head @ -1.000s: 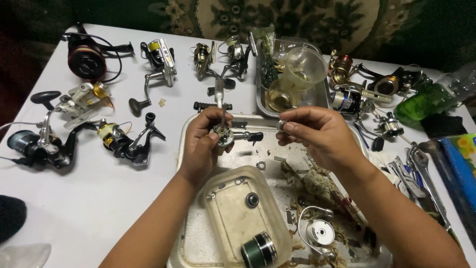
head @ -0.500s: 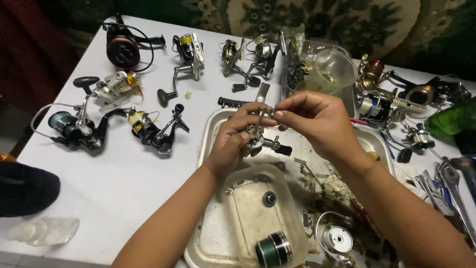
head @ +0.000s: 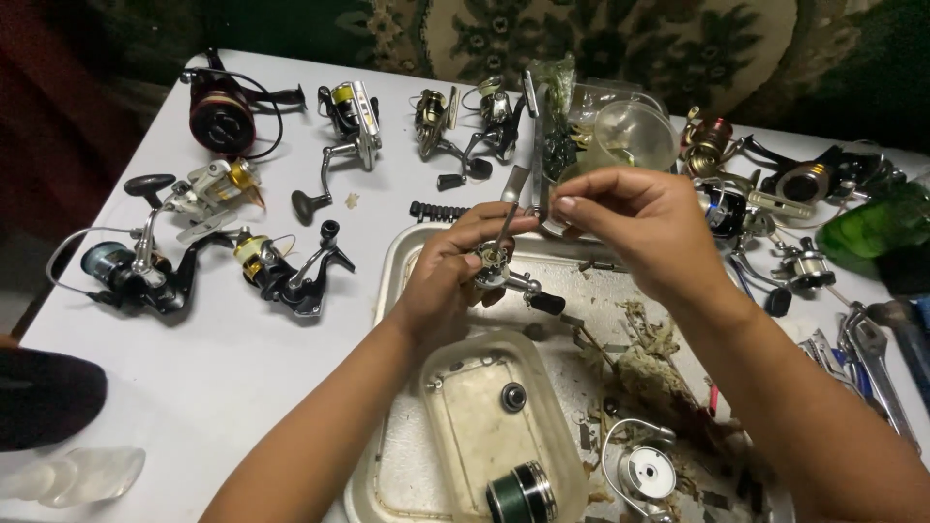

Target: Assembling and fine-tuning the internal components of a fishing reel on a cluttered workbench.

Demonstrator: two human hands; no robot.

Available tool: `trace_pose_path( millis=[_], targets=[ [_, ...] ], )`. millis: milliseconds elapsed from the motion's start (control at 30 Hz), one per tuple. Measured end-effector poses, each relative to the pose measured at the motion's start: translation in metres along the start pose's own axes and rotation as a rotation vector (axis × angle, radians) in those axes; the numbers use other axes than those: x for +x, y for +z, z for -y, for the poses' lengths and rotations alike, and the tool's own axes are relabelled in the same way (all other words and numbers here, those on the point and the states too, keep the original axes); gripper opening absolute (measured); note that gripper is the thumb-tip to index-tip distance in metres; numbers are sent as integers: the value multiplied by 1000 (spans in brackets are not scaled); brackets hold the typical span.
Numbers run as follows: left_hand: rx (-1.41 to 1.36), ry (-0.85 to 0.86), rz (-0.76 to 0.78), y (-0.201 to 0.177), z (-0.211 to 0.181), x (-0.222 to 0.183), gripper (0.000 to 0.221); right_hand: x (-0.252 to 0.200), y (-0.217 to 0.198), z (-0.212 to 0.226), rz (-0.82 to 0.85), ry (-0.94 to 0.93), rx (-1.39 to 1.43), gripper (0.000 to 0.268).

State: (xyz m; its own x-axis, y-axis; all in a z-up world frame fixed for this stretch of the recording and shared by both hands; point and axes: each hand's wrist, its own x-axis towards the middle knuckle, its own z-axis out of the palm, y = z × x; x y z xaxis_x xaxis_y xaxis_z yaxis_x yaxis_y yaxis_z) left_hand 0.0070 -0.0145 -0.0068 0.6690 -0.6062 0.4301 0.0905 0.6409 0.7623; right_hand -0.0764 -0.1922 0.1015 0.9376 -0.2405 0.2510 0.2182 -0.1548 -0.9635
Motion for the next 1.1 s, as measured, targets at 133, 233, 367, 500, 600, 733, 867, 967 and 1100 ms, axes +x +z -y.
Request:
trace_pose_path(
  millis=[133, 233, 367, 500, 600, 733, 867, 967, 1100],
  targets=[
    [151, -9, 64, 0, -16, 10, 54, -1, -7, 34, 2, -201, -183, 13],
    [363, -28, 154, 1, -15, 16, 58, -5, -3, 50, 81, -342, -393, 12],
    [323, 23, 199, -2, 2, 20, 51, -5, -3, 41, 161, -461, -525, 8],
    [275, 67, 224, -10, 19, 19, 45, -5, -2, 30, 170, -514, -539, 10],
    [297, 60, 214, -14, 24, 16, 46, -4, 2, 31, 156, -520, -575, 10],
    [332, 89, 209, -12, 19, 15, 47, -3, 4, 31, 181, -488, -560, 13],
    [311, 53, 170, -8, 16, 13, 47, -5, 8, 29, 182, -393, -472, 15],
    [277, 76, 169, -9, 21, 12, 46, -8, 11, 31, 160, -316, -430, 20],
    [267, 86, 161, -5, 19, 12, 49, -8, 11, 34, 189, -265, -391, 31]
  ],
)
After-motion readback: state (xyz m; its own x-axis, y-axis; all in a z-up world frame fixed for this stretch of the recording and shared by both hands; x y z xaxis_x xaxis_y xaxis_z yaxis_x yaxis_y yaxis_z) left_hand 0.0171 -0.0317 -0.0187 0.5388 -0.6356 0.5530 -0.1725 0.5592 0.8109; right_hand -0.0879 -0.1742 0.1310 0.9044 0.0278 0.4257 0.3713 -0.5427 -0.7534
